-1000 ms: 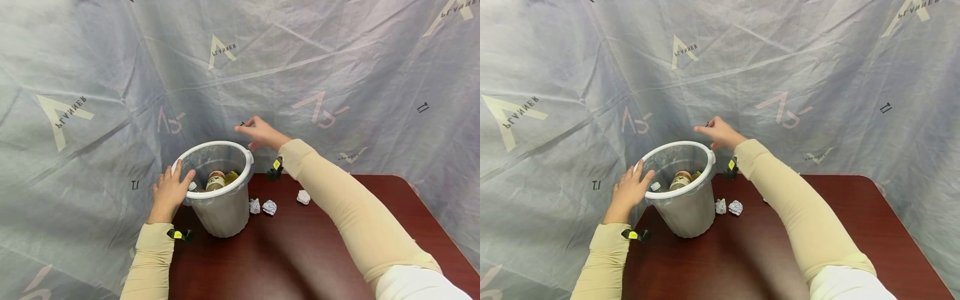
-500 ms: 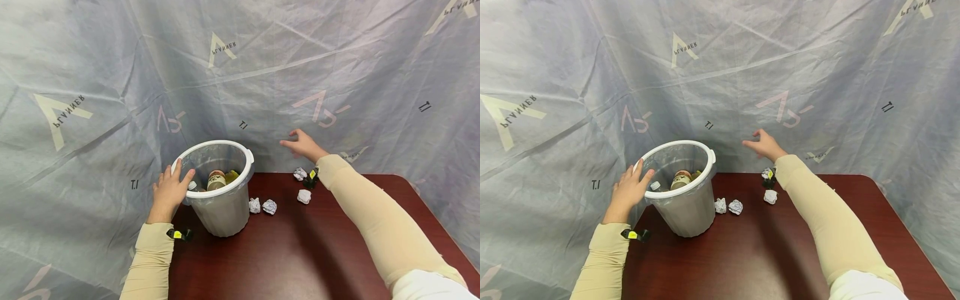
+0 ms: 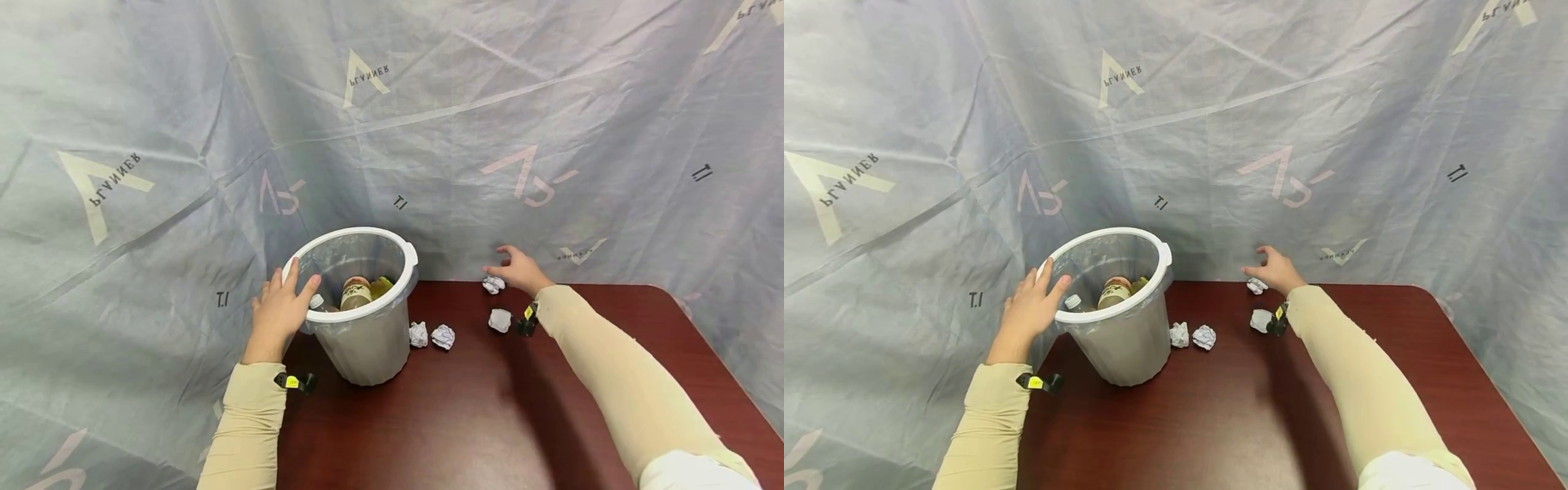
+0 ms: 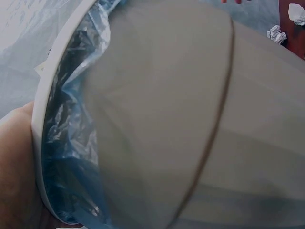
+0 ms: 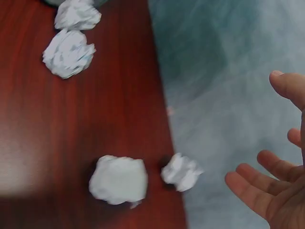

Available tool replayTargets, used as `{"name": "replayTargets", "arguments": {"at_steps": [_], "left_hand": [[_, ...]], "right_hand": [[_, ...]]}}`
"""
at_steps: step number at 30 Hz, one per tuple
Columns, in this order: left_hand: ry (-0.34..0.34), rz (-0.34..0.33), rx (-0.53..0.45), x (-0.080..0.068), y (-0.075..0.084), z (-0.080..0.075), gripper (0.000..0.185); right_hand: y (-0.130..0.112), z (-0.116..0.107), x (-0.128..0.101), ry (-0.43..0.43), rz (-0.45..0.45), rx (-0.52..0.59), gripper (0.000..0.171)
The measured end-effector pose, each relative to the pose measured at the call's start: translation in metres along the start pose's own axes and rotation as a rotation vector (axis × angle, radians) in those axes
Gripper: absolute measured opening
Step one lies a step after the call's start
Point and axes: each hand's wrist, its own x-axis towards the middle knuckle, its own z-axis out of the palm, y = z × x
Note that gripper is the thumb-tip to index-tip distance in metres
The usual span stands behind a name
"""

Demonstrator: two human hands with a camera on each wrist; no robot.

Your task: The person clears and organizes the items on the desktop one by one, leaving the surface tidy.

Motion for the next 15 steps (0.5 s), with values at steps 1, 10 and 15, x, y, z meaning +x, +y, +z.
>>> {"name": "replayTargets", "arguments": {"at_steps": [1, 10, 15], "left_hand": [[-0.003, 0.001, -0.001, 0.000, 0.001, 0.000, 0.092], [0.008, 0.005, -0.009, 0.000, 0.003, -0.001, 0.091], [0.009, 0.003, -0.008, 0.000, 0.001, 0.001, 0.091]], "right_hand": [[0.007, 0.002, -0.001, -0.007, 0.009, 0.007, 0.088], [0.050, 0.028, -0.006, 0.031, 0.023, -0.036, 0.086], [0.073, 0.047, -0.008, 0.055, 0.007, -0.038, 0.086]]}}
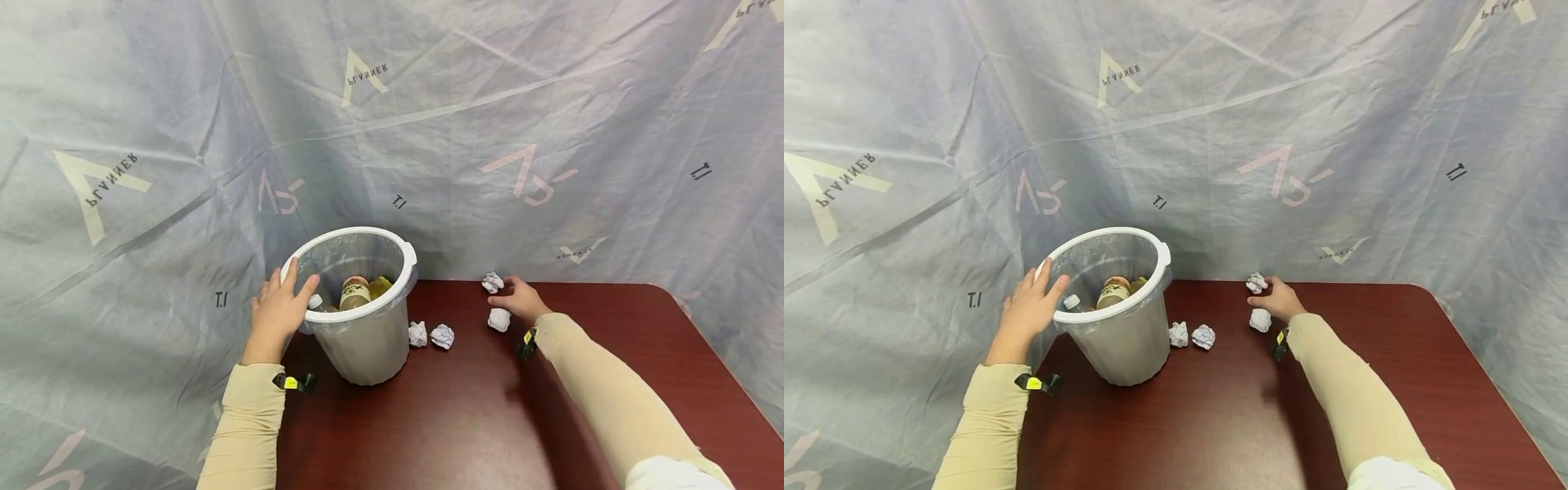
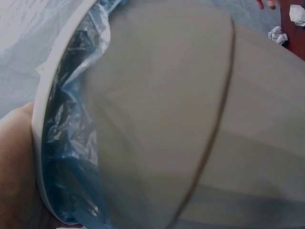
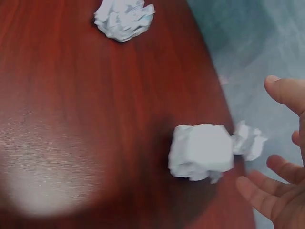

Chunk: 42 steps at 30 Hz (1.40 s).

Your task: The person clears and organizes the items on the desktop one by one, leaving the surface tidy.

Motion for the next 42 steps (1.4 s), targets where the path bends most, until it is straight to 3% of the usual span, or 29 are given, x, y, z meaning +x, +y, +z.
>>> {"name": "replayTargets", "arguments": {"at_steps": [13, 20, 28, 42], "left_hand": [[0.001, 0.005, -0.010, -0.001, 0.001, 0.000, 0.091], [-0.001, 0.005, -0.011, -0.001, 0.001, -0.001, 0.091], [0.001, 0.001, -0.013, -0.001, 0.000, 0.000, 0.091], [0.016, 0.005, -0.005, -0.001, -0.002, 0.000, 0.091]], "right_hand": [[0.042, 0.033, -0.010, -0.001, 0.025, 0.004, 0.087], [0.050, 0.042, -0.013, 0.027, -0.024, -0.080, 0.057], [0.049, 0.039, -0.010, 0.024, -0.026, -0.021, 0.047], [0.016, 0.009, 0.003, 0.105, -0.105, -0.072, 0.051]]}}
